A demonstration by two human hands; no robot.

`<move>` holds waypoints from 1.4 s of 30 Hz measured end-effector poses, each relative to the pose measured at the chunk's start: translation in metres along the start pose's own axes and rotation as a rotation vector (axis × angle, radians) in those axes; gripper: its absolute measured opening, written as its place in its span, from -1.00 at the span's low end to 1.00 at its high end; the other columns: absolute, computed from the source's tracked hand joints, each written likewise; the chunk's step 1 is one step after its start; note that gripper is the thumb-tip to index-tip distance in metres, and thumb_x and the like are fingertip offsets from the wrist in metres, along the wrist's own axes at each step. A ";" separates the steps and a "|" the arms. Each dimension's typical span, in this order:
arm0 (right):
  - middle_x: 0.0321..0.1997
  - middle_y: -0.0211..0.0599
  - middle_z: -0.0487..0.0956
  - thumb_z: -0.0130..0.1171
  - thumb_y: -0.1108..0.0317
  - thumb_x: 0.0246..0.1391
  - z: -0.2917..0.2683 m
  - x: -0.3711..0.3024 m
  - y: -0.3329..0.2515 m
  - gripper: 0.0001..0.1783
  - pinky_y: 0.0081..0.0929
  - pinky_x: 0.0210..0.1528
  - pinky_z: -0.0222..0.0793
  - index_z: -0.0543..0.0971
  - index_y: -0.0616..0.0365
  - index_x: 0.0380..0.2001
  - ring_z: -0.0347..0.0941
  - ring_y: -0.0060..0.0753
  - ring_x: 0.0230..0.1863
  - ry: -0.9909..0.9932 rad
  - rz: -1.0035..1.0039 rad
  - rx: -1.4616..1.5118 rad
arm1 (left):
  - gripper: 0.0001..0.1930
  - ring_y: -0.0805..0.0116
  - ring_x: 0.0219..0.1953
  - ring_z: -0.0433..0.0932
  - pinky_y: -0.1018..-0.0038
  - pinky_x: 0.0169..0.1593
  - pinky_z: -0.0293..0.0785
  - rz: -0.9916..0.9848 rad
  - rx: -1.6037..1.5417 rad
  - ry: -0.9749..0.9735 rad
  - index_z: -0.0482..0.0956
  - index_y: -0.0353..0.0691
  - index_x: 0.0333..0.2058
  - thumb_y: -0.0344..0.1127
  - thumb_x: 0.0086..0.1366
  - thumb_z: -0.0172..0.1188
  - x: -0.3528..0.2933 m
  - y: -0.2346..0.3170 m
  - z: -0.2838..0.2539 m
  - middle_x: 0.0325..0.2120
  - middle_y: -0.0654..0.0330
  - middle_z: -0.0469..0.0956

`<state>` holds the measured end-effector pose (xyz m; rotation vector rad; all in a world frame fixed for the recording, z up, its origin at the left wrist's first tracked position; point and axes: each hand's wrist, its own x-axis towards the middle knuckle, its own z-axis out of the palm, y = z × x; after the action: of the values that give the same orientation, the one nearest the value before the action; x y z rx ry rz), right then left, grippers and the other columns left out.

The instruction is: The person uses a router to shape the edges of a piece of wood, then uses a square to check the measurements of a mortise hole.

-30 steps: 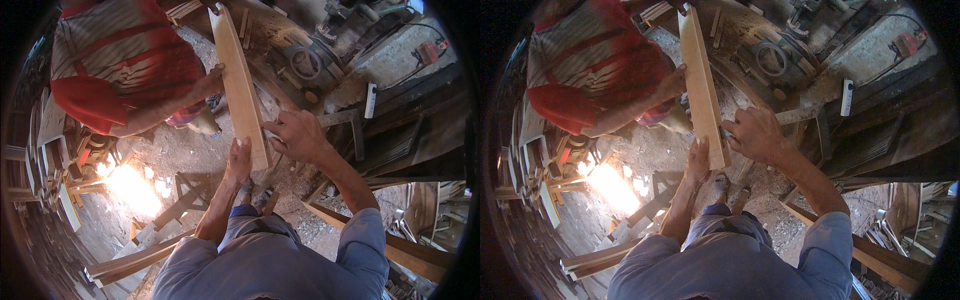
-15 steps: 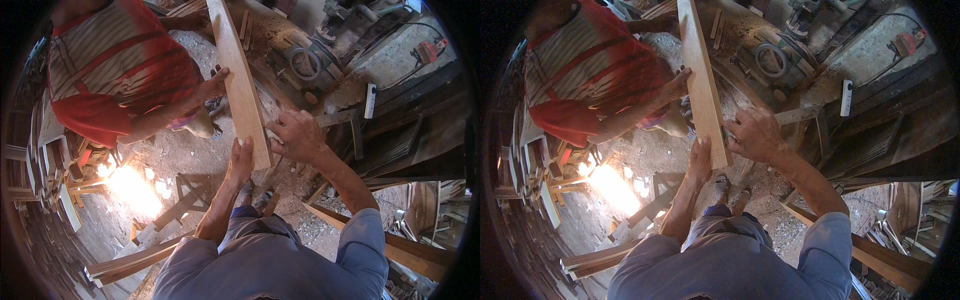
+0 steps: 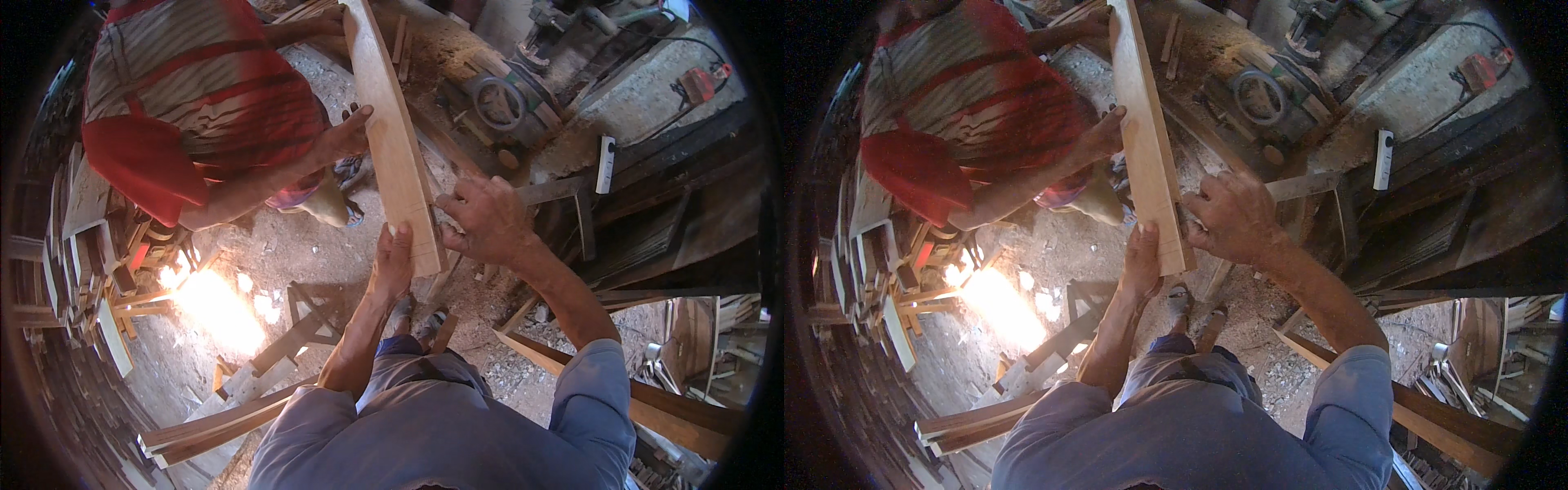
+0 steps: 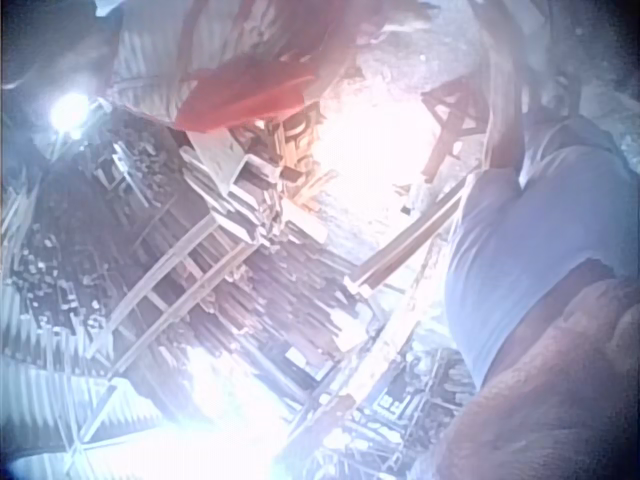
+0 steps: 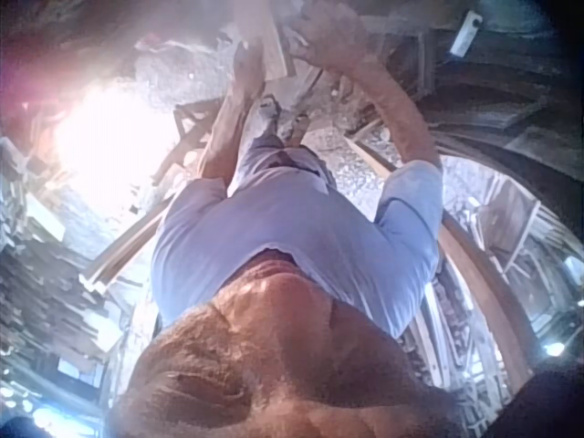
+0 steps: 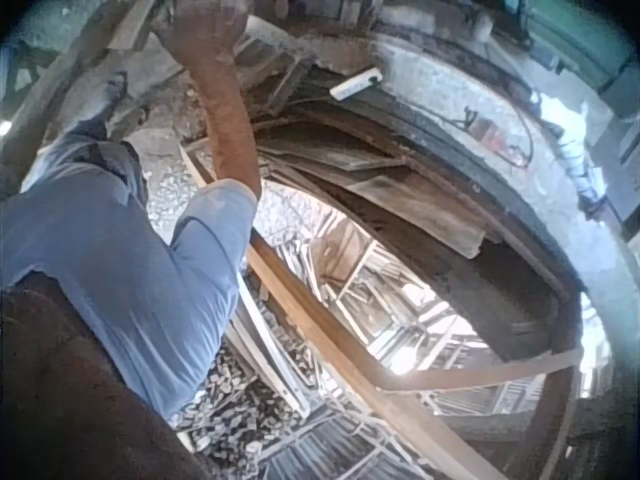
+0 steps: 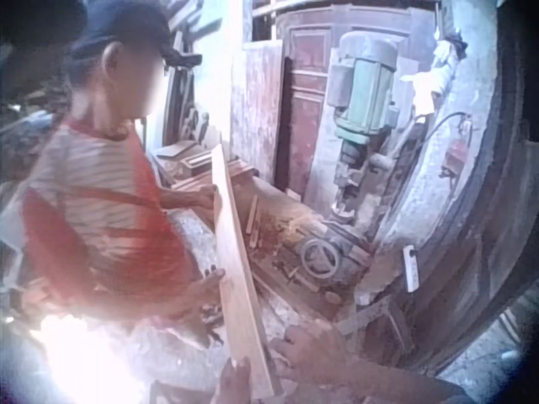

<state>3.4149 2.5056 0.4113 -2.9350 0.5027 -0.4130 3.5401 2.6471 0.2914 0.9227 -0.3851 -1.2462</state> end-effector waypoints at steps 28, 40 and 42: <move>-0.51 -0.29 0.44 0.28 0.16 -0.20 -0.001 -0.017 -0.005 -0.66 -0.19 -0.41 0.39 0.62 0.03 -0.29 0.48 -0.14 -0.46 0.037 0.079 0.090 | -0.48 0.50 -0.35 0.47 0.53 -0.44 0.47 -0.008 0.409 0.036 0.12 -0.33 0.06 -0.34 0.28 0.23 -0.025 0.020 0.001 -0.21 0.09 0.45; -0.53 -0.28 0.42 0.30 0.20 -0.22 0.001 -0.016 -0.013 -0.65 -0.20 -0.45 0.37 0.61 0.05 -0.28 0.45 -0.15 -0.50 0.070 0.039 0.178 | -0.46 0.42 -0.23 0.53 0.50 -0.33 0.55 0.021 0.395 0.008 0.13 -0.36 0.10 -0.33 0.28 0.22 -0.040 0.040 0.004 -0.15 0.06 0.45; -0.53 -0.28 0.42 0.30 0.20 -0.23 -0.002 -0.016 -0.015 -0.64 -0.19 -0.45 0.37 0.61 0.05 -0.28 0.46 -0.14 -0.50 0.077 0.045 0.185 | -0.46 0.42 -0.20 0.52 0.49 -0.31 0.55 0.049 0.360 0.002 0.14 -0.36 0.10 -0.33 0.28 0.21 -0.040 0.042 0.005 -0.14 0.06 0.45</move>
<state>3.4043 2.5251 0.4123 -2.7345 0.5091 -0.5384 3.5505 2.6834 0.3356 1.2113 -0.6410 -1.1502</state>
